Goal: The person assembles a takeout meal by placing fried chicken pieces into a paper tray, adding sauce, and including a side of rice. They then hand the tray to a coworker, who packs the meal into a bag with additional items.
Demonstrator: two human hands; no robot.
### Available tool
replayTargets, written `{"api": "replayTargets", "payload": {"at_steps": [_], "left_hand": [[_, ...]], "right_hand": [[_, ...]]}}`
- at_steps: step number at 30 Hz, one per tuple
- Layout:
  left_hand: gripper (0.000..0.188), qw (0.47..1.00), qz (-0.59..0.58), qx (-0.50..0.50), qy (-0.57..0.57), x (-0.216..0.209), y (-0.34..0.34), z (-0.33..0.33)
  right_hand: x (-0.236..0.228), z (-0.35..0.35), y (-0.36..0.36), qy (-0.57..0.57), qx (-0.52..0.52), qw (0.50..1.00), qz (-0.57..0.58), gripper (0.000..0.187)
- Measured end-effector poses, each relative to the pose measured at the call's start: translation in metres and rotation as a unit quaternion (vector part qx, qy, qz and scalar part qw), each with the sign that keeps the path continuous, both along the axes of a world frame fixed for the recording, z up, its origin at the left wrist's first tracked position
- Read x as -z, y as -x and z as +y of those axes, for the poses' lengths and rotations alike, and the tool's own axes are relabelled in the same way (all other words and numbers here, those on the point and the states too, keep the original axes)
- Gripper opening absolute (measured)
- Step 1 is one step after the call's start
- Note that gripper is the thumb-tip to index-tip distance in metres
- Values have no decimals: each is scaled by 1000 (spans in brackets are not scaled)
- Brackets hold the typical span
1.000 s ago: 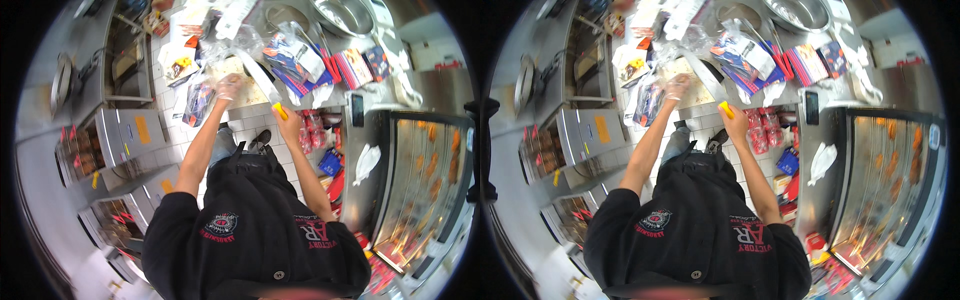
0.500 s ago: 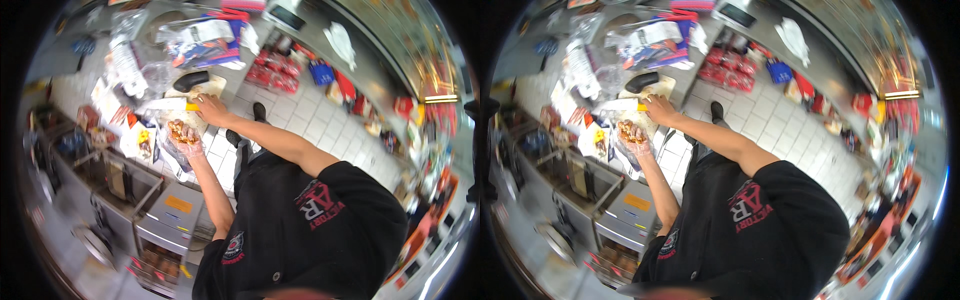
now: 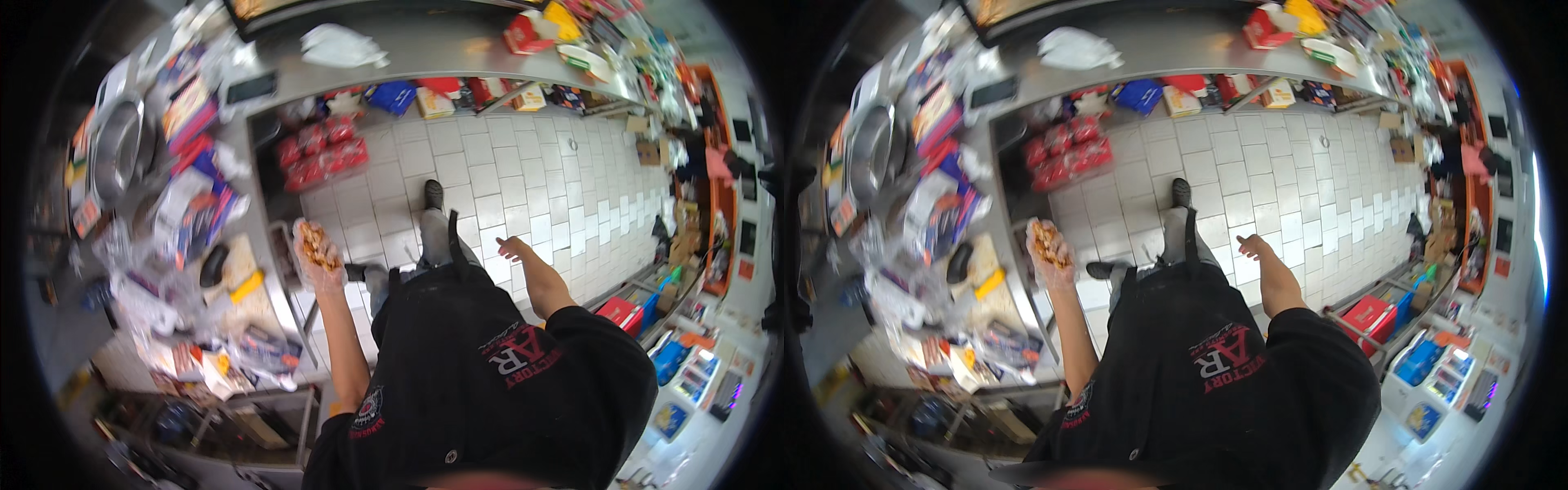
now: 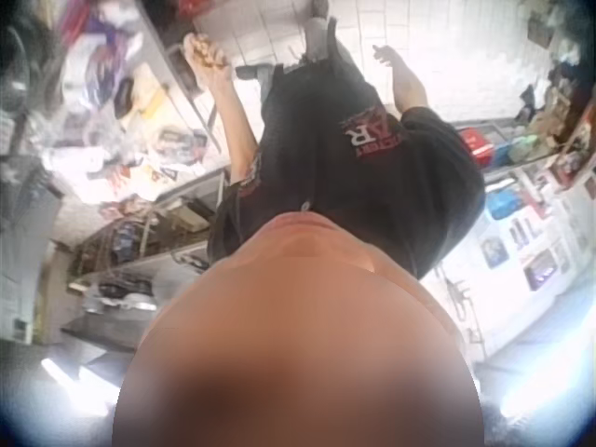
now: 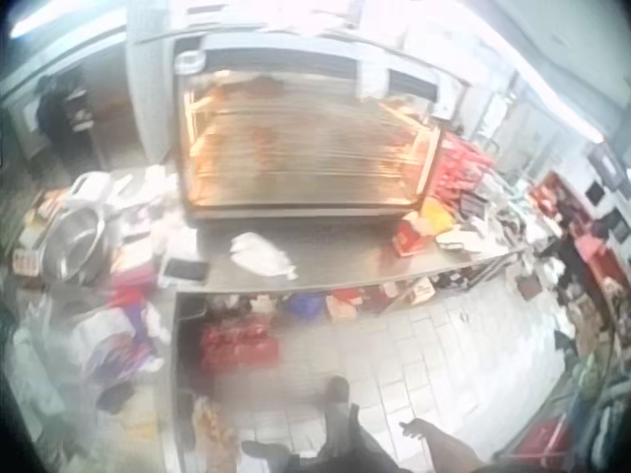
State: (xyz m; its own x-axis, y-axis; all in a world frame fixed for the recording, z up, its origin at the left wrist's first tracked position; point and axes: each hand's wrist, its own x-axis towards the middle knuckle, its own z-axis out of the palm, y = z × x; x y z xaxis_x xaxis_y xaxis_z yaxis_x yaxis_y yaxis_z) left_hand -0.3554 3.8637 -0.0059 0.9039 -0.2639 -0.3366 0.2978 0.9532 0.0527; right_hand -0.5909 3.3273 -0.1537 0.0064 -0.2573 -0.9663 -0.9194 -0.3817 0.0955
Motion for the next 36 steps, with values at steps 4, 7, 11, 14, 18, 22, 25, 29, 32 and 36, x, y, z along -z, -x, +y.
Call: {"api": "replayTargets", "payload": {"at_steps": [4,7,11,14,18,22,25,29,32,36], "left_hand": [[28,995,35,91,-38,9,-27,-125],[22,975,69,135,-163,29,-46,-242],[23,970,77,205,-105,65,-78,-415],[22,942,69,321,-74,91,-101,-537],[20,902,61,428,0,134,-114,-646],[19,851,101,515,-38,195,-116,-674],[18,834,141,525,-95,238,-114,-671],[17,824,219,493,-174,270,-107,-660],[20,809,218,494,-232,275,-105,-657],[23,825,273,468,-163,270,-108,-665]], "right_hand": [[66,-138,-3,39,117,980,-158,29],[142,-248,-66,126,124,946,-272,28],[246,-367,-188,210,-36,877,-431,32],[292,-413,-261,171,246,833,-466,31],[350,-432,-289,88,422,796,-424,32],[434,-395,-250,72,445,759,-470,34],[479,-355,-175,127,404,780,-461,34],[490,-364,-127,192,444,793,-370,29],[479,-458,-187,307,423,732,-438,21],[457,-633,-343,364,279,629,-628,20]]}}
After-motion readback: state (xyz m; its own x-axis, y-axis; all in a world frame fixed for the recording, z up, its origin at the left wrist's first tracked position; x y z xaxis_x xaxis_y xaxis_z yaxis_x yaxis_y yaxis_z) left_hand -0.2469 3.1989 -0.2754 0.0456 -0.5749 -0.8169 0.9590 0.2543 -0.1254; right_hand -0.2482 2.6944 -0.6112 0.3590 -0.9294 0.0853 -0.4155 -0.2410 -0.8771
